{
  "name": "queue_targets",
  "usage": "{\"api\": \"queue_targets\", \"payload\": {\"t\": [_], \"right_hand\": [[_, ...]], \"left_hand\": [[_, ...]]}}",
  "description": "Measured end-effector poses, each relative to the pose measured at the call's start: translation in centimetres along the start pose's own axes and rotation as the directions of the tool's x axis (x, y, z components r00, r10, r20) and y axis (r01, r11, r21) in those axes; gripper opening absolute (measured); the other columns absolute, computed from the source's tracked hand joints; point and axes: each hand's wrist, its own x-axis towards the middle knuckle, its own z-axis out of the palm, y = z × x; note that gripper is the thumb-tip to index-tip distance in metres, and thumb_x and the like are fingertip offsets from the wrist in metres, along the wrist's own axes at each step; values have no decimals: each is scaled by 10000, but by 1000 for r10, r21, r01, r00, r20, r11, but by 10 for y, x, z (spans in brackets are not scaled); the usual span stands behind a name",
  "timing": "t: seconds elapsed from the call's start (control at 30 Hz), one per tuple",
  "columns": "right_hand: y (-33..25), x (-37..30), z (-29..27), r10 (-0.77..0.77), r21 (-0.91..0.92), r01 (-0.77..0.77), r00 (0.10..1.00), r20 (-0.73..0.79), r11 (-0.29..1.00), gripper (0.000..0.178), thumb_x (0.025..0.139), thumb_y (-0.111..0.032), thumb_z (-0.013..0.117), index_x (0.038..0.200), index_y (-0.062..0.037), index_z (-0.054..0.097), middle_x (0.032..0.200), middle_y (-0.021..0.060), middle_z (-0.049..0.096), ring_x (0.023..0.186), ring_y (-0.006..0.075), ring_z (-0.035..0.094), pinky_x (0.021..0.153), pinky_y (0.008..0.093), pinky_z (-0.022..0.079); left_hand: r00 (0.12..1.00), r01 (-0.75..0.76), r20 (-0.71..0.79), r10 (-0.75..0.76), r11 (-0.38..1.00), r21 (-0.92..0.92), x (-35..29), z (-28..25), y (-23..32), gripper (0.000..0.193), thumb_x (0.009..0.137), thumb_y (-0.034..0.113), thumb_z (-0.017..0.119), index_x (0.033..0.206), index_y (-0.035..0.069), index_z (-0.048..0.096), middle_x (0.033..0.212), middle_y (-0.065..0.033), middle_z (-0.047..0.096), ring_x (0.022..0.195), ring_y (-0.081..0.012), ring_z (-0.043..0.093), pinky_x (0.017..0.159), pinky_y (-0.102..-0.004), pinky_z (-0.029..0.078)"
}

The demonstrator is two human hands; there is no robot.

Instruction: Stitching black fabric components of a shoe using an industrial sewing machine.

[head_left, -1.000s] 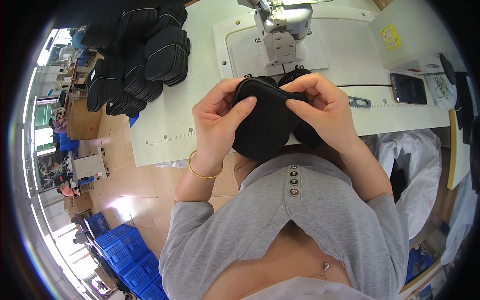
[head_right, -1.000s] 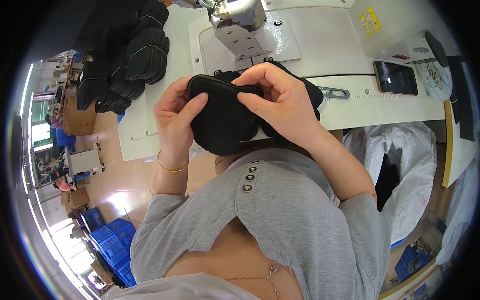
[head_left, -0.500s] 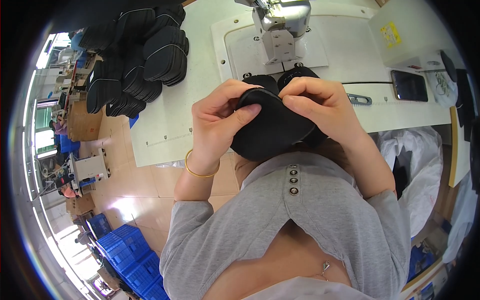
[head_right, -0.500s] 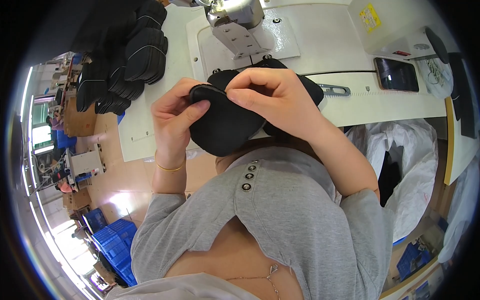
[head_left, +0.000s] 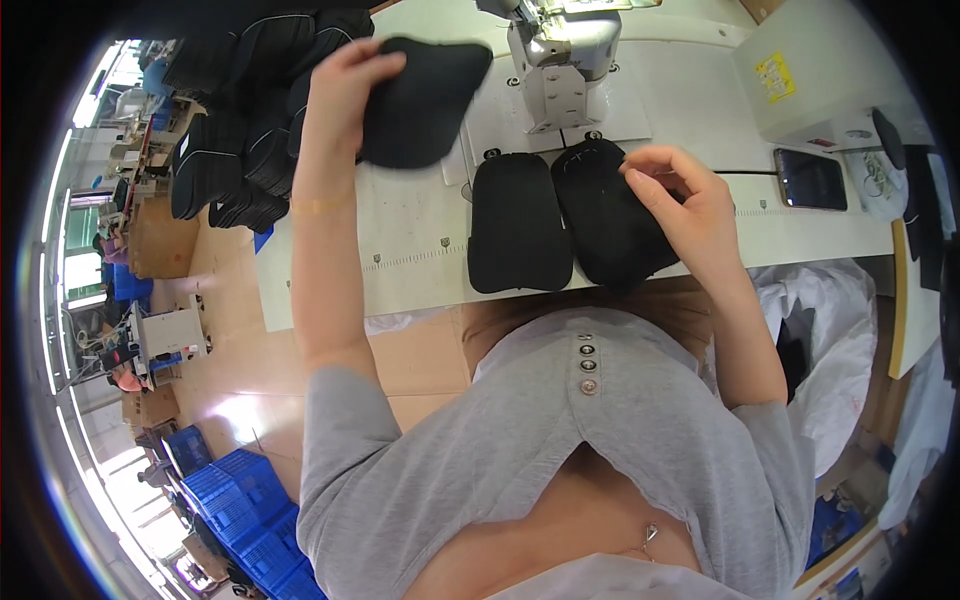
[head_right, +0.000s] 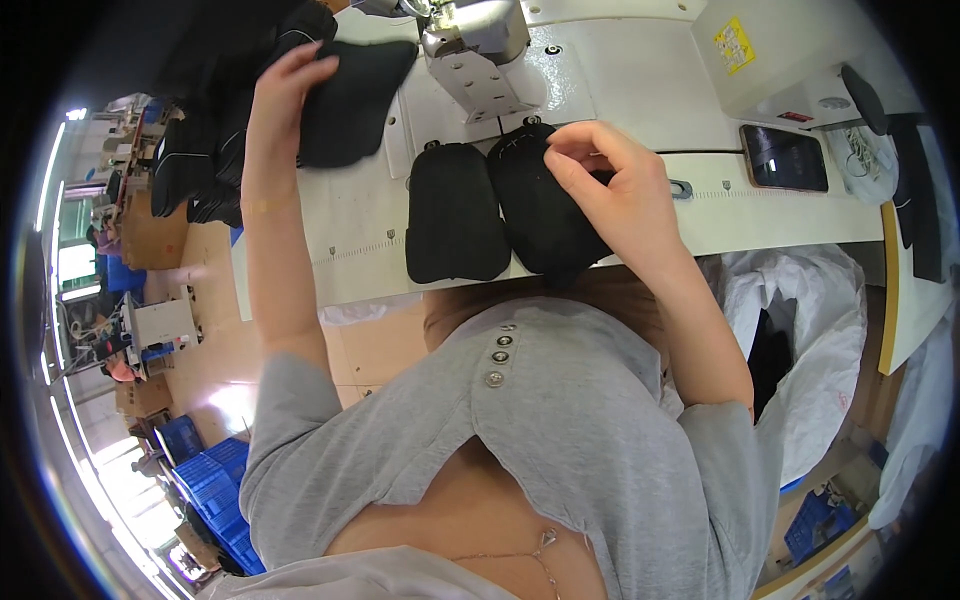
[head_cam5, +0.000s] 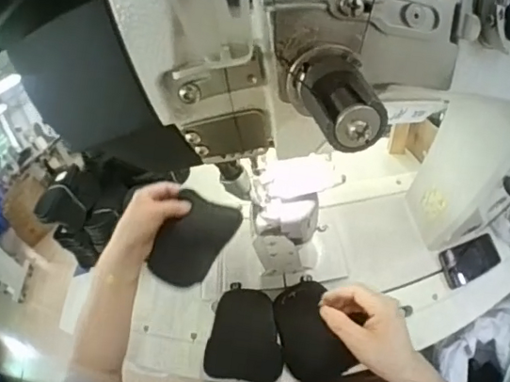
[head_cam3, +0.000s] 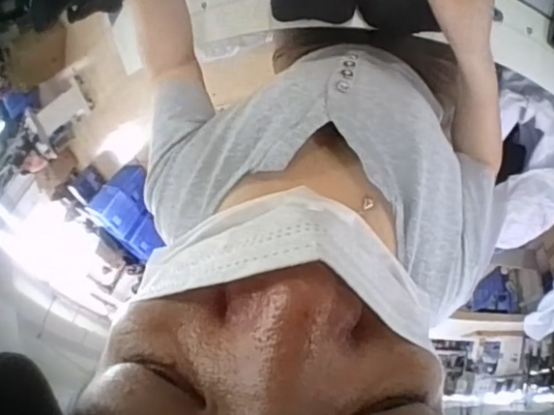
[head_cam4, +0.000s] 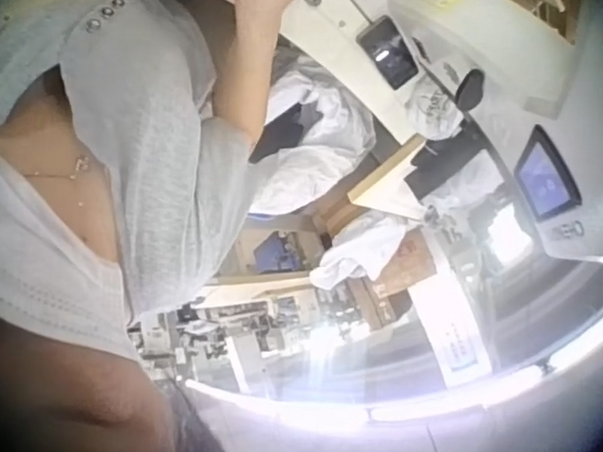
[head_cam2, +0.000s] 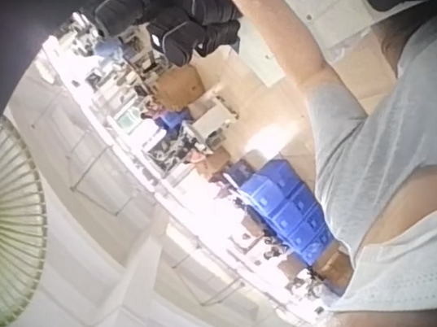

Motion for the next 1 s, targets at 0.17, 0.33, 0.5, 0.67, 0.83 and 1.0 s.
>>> {"api": "queue_targets", "payload": {"t": [0.17,0.33,0.5,0.67,0.83,1.0], "right_hand": [[-1,-4,10,-244,-406,252,967,72,878,556,775,-237,809,1221,8,586,1195,168,604,1139,330,564,960,412,465],[13,-28,-32,-324,-531,394,919,225,750,780,664,-256,855,1354,-88,533,1467,152,427,1284,387,448,1056,471,392],[30,-54,-36,-303,-611,507,859,412,608,673,636,-270,842,1264,-159,625,1452,138,471,1227,384,489,1006,481,433],[40,-52,-4,-423,-673,472,870,252,569,654,672,-283,821,1263,-87,620,1365,148,522,1147,372,520,962,460,455],[27,-46,-24,-459,-613,446,876,148,653,656,735,-179,772,1338,-49,547,1400,194,490,1219,386,502,1009,470,398],[57,-45,-78,-391,-733,458,877,280,503,371,788,-57,718,1146,11,645,998,128,628,938,333,601,805,409,499]], "left_hand": [[941,-85,264,211,904,-420,104,-45,-68,488,999,234,561,1401,-25,467,1323,-151,555,1130,-302,589,907,-453,539],[921,-366,62,385,799,478,-10,49,-40,574,874,239,737,1333,-40,533,1158,-131,653,1015,-198,637,829,-284,529],[976,-132,210,62,931,341,-128,50,-48,723,813,255,788,1392,-19,453,1255,-159,575,1131,-270,567,954,-375,480],[965,-261,119,234,809,526,-165,81,-59,762,787,205,783,1409,-31,412,1316,-200,505,1204,-354,476,1034,-434,405],[976,-198,24,217,831,519,-167,76,-63,766,769,171,801,1415,-5,430,1308,-181,501,1177,-303,506,996,-385,423],[966,-244,53,253,828,505,-168,77,-60,747,787,212,788,1394,-28,425,1342,-221,490,1240,-384,467,1075,-441,384]]}}
